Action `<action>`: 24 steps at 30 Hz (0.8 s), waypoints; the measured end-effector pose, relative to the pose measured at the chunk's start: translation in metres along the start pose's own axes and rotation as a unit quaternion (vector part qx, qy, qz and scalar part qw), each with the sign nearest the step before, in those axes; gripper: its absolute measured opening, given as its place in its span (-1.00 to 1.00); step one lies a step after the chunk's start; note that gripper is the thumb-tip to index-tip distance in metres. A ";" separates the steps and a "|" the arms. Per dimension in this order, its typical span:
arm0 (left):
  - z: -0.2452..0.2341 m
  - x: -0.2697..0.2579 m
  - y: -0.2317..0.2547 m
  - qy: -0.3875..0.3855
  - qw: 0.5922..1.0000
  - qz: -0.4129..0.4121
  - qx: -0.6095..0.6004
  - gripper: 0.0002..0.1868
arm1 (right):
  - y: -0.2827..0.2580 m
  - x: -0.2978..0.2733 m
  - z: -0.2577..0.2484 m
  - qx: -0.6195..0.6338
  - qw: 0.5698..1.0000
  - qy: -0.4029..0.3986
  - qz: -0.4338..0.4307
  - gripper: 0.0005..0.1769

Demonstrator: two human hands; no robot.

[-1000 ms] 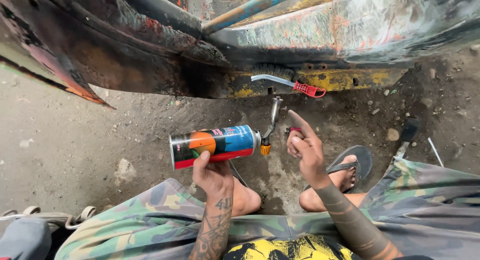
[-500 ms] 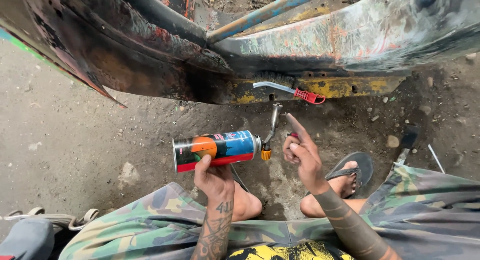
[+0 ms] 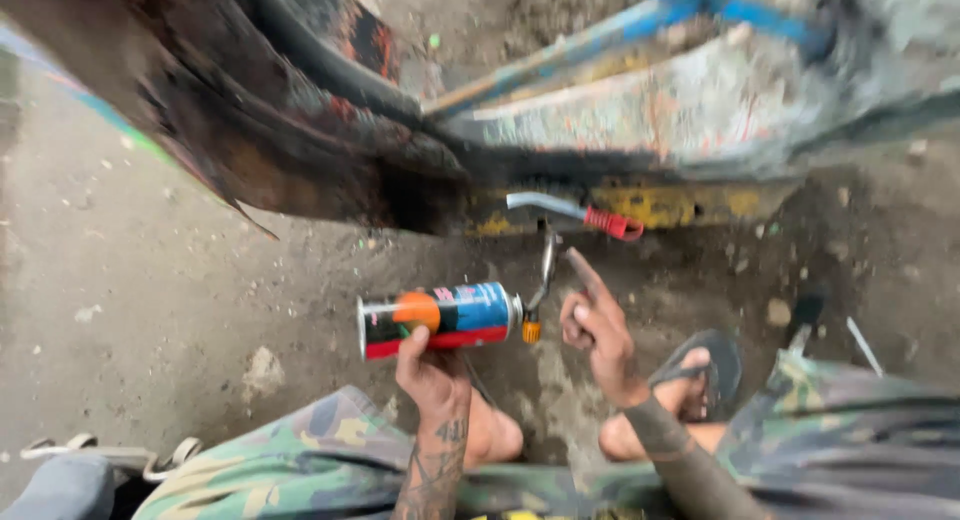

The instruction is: Removing old paint from a motorcycle frame by heating it with a blowtorch and scraping it off with a metal tool.

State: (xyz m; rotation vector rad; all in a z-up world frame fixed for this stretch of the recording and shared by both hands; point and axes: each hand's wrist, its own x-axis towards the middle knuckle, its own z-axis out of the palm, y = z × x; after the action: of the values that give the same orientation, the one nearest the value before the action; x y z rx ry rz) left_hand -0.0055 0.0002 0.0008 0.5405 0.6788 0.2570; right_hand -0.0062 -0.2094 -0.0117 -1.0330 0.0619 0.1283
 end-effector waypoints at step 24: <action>-0.020 0.021 -0.018 -0.037 0.999 0.018 0.005 -0.59 | -0.002 0.004 0.000 -0.035 0.999 0.014 0.005 -0.16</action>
State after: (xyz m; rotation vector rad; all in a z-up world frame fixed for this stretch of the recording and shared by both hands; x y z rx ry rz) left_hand -0.0018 0.0017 -0.0330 0.5687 0.5990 0.2657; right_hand -0.0016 -0.2100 -0.0104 -1.1045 0.0897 0.1262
